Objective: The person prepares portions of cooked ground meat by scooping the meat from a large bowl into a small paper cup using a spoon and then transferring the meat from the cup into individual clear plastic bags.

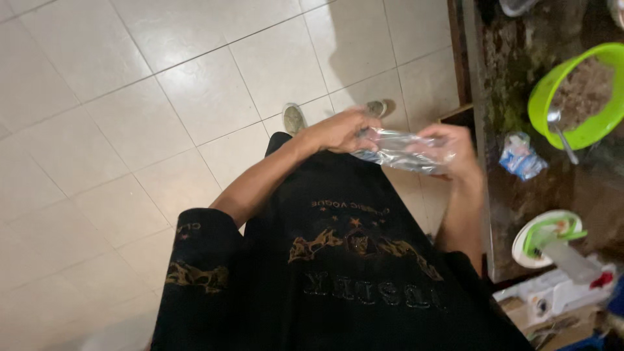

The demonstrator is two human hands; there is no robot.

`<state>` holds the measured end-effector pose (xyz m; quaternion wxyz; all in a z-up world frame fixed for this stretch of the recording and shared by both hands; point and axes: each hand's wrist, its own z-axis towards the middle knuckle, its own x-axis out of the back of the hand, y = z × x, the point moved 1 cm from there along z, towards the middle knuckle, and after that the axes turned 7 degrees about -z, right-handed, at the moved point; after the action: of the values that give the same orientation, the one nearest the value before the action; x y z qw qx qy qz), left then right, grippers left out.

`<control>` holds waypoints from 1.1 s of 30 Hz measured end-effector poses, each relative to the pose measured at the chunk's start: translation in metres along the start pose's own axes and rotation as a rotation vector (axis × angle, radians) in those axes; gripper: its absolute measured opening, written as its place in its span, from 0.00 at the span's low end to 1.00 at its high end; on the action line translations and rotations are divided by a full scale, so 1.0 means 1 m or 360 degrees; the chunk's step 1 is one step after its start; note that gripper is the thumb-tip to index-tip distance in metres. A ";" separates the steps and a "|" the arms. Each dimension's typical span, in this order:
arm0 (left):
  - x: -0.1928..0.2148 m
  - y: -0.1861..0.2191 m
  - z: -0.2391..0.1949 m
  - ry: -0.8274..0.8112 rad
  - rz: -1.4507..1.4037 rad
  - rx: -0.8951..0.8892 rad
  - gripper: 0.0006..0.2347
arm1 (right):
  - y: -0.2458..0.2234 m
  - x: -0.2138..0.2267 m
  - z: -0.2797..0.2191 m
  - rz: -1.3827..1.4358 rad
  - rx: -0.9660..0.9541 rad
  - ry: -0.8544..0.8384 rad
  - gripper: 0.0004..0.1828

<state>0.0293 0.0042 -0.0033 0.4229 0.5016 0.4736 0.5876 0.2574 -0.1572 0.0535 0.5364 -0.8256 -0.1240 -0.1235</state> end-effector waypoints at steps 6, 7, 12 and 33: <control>-0.013 -0.009 0.018 0.0151 0.0044 0.0395 0.14 | 0.072 0.014 -0.044 0.0677 -0.0482 0.0403 0.13; -0.013 -0.011 0.027 0.0037 0.0130 0.0589 0.14 | 0.087 0.006 -0.047 0.0658 -0.0454 0.0463 0.15; 0.011 0.010 0.050 0.1095 0.1186 -0.0010 0.17 | 0.131 -0.016 -0.025 0.0936 -0.0499 0.0859 0.16; -0.067 -0.074 0.106 0.0915 0.0871 0.0928 0.24 | 0.124 -0.061 0.100 -0.0568 -0.0607 0.0695 0.06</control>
<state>0.1452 -0.0327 -0.0838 -0.0529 0.5226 0.5666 0.6348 0.2492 -0.1185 -0.1123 0.3561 -0.8304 -0.1235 -0.4103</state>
